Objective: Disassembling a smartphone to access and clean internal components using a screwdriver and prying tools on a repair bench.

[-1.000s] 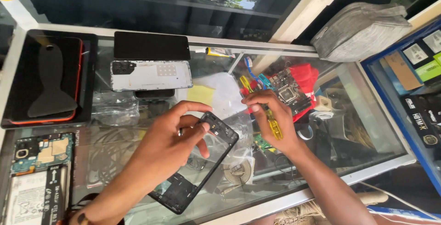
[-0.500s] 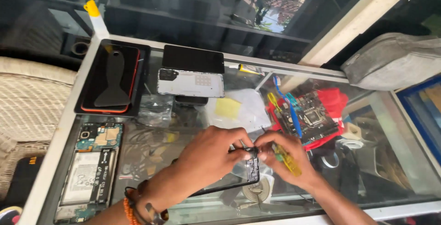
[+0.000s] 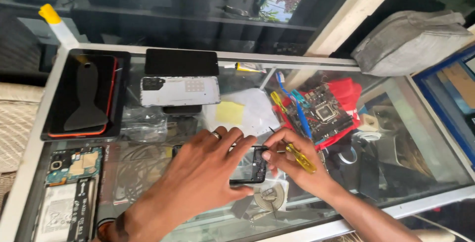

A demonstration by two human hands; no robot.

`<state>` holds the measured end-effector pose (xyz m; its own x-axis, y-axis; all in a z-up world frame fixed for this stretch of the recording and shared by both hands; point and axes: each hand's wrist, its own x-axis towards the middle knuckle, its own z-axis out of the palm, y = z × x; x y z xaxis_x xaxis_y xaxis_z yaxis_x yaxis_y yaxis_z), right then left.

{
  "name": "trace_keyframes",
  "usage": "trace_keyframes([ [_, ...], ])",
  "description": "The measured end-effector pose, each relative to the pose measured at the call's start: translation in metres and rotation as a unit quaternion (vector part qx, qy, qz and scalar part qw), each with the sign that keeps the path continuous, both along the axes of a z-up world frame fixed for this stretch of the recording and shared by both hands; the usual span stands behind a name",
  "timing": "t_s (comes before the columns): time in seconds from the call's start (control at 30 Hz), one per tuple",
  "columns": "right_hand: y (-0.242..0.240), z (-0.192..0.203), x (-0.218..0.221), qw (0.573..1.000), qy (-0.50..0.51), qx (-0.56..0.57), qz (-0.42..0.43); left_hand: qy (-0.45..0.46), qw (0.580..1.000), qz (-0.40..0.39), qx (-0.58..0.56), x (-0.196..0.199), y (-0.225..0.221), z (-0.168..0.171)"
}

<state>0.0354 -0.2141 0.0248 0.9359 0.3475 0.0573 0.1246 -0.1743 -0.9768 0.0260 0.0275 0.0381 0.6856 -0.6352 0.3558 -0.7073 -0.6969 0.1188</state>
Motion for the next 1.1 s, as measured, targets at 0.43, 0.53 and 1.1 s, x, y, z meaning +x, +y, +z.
trace_keyframes([
  [0.43,0.0,0.001,0.0,0.999,-0.025,-0.043,-0.001,-0.066,0.997,-0.006,0.029,0.001,-0.003,-0.021],
  [0.53,-0.002,-0.001,0.002,0.998,-0.034,-0.057,-0.013,-0.048,0.999,-0.013,0.011,0.001,-0.002,-0.021],
  [1.1,-0.017,-0.013,0.004,0.982,-0.108,-0.157,-0.006,-0.037,0.999,-0.031,-0.016,-0.003,-0.008,-0.019],
])
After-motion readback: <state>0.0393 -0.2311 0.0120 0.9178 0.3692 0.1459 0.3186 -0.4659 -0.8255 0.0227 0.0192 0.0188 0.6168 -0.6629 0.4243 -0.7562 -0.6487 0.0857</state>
